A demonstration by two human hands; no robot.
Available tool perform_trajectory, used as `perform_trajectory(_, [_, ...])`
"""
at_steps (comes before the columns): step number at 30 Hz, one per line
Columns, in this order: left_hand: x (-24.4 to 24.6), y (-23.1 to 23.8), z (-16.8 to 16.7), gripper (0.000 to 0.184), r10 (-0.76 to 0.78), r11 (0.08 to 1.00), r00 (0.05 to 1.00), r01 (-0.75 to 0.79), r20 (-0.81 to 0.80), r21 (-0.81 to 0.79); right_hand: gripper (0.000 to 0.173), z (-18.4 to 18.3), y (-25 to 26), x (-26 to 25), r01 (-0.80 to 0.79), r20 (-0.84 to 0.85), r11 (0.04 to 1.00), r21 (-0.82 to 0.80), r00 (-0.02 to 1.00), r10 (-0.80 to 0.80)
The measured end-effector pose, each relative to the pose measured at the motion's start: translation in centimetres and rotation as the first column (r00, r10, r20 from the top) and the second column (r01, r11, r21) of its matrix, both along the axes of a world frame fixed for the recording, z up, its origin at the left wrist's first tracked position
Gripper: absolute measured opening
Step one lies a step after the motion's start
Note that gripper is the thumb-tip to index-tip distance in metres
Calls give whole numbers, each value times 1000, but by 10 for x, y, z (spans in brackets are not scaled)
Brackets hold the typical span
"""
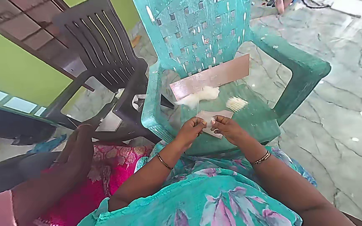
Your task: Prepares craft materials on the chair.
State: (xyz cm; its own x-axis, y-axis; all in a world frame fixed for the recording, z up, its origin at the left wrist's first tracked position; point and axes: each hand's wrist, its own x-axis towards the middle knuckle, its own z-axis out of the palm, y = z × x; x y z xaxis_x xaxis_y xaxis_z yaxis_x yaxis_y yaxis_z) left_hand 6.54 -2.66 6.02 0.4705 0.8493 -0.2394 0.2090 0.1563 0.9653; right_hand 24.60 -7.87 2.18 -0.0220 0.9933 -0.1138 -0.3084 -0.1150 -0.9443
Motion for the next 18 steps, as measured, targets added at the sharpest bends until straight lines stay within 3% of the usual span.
perform_trajectory(6, [4,4,-5,6,40,999,999,-39,-20,13,6,-4,5,4,119,-28,993,9,993,-118])
perform_trajectory(11, [5,7,-7,5,23,1000,999,-24,-36,-11,4,-3,6,6,73,3,997,-9,997,-73])
perform_trajectory(18, [3,12,-17,5,16,999,998,-18,-54,-31,8,-4,9,3,168,6,982,-85,986,-168])
